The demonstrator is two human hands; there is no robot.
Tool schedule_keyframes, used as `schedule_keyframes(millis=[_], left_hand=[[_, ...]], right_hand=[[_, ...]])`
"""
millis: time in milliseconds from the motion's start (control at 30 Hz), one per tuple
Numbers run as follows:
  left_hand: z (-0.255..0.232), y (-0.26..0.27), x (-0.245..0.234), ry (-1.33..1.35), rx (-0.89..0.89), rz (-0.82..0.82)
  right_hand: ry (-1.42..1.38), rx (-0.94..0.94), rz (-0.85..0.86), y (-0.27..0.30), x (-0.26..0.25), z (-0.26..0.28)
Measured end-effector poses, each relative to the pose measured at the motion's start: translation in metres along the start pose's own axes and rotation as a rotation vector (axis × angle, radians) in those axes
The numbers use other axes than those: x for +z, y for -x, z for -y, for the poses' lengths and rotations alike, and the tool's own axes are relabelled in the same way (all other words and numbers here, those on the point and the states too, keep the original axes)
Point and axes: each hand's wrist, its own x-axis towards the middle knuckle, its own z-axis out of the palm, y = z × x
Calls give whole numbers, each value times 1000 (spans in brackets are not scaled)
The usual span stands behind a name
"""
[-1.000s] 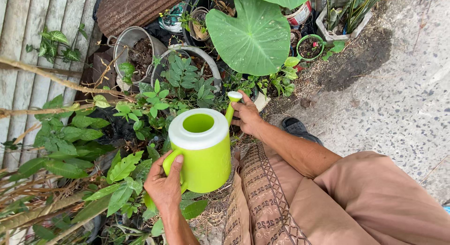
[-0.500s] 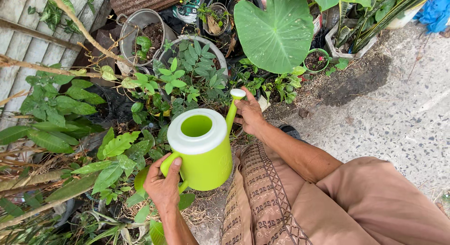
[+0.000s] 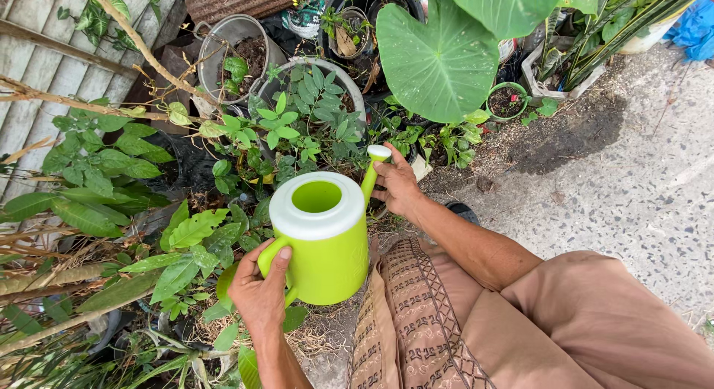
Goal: The person waters several potted plants by hand using a green watering can.
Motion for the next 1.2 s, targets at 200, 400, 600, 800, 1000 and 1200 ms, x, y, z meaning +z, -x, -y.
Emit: schedule_keyframes(millis=[200,400,600,800,1000,1200], left_hand=[[-35,3,20,4,-12,64],[-57,1,38,-59,8,118],[-61,-4,50,-58,48,165],[-65,-7,51,-117,18,155],[-46,-12,43,-39,27,133],[-17,-14,25,84,13,85]], right_hand=[[-53,53,-17,-11,-6,2],[-112,78,-13,-24,-15,2],[-116,90,-30,-28,-19,9],[-106,98,-41,-24,-19,15],[-90,97,-71,-17,-13,17],[-41,7,-35,-9,-6,13]])
